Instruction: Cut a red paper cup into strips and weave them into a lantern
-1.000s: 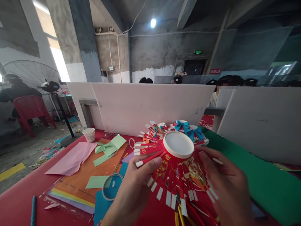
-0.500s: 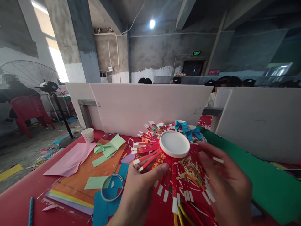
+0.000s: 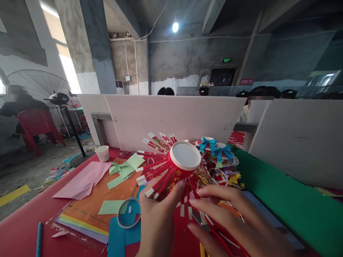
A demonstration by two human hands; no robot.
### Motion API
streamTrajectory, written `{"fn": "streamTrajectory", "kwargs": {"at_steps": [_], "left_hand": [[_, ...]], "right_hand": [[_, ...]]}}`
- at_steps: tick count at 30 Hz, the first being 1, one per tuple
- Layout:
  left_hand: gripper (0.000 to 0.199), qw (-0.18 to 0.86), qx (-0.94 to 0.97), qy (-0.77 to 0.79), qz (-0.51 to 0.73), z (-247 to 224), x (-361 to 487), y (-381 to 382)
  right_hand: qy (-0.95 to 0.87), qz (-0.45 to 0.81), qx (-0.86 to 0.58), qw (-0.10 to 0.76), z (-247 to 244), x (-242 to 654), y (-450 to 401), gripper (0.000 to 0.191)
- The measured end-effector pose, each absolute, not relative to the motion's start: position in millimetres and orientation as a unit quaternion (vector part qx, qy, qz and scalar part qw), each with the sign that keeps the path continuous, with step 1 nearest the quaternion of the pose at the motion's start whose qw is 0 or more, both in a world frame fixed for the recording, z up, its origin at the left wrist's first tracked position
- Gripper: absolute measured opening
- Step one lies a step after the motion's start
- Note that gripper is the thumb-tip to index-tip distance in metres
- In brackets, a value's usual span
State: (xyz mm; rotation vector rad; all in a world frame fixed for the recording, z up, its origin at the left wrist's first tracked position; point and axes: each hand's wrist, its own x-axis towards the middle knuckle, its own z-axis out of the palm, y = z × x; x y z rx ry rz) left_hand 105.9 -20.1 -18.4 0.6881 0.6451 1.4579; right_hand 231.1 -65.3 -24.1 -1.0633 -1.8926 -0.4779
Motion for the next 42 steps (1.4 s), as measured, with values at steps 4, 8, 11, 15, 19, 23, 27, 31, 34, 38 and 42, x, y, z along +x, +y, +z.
{"fn": "streamTrajectory", "kwargs": {"at_steps": [4,8,11,15,19,23,27,31,34,38,42], "left_hand": [[0.01,0.666,0.296,0.264,0.631,-17.5,105.9,-22.5],[0.006,0.676,0.265,0.249,0.641,-17.2,107.2,-21.9],[0.012,0.673,0.258,0.248,0.648,-18.6,109.3,-20.5],[0.009,0.651,0.26,0.27,0.66,-21.9,112.2,-19.9],[0.005,0.642,0.285,0.269,0.659,-25.3,114.3,-21.2],[0.009,0.627,0.296,0.278,0.665,-26.8,118.8,-24.9],[0.018,0.612,0.29,0.285,0.678,-24.9,125.5,-30.6],[0.021,0.583,0.29,0.299,0.697,-22.4,129.2,-34.6],[0.022,0.58,0.296,0.289,0.702,-19.9,129.7,-36.7],[0.019,0.603,0.29,0.298,0.681,-16.1,129.6,-39.3],[0.012,0.646,0.308,0.265,0.646,-16.7,128.2,-39.1]], "right_hand": [[-0.764,-0.217,-0.425,0.434,-28.4,228.4,-57.9,0.027],[-0.754,-0.225,-0.43,0.443,-33.9,224.7,-53.5,0.029],[-0.742,-0.247,-0.42,0.461,-36.5,221.0,-49.0,0.028],[-0.728,-0.268,-0.415,0.476,-38.8,217.2,-44.7,0.026],[-0.715,-0.268,-0.411,0.498,-39.3,217.6,-45.9,0.023],[-0.699,-0.202,-0.418,0.545,-37.4,220.6,-48.3,0.018],[-0.66,-0.086,-0.439,0.603,-35.3,220.3,-50.6,0.019],[-0.624,-0.015,-0.45,0.639,-35.3,215.5,-52.5,0.017],[-0.612,0.005,-0.449,0.651,-35.1,213.3,-53.5,0.016],[-0.596,0.003,-0.455,0.662,-33.6,215.9,-54.6,0.018],[-0.573,0.013,-0.459,0.679,-34.8,219.6,-56.5,0.023]]}}
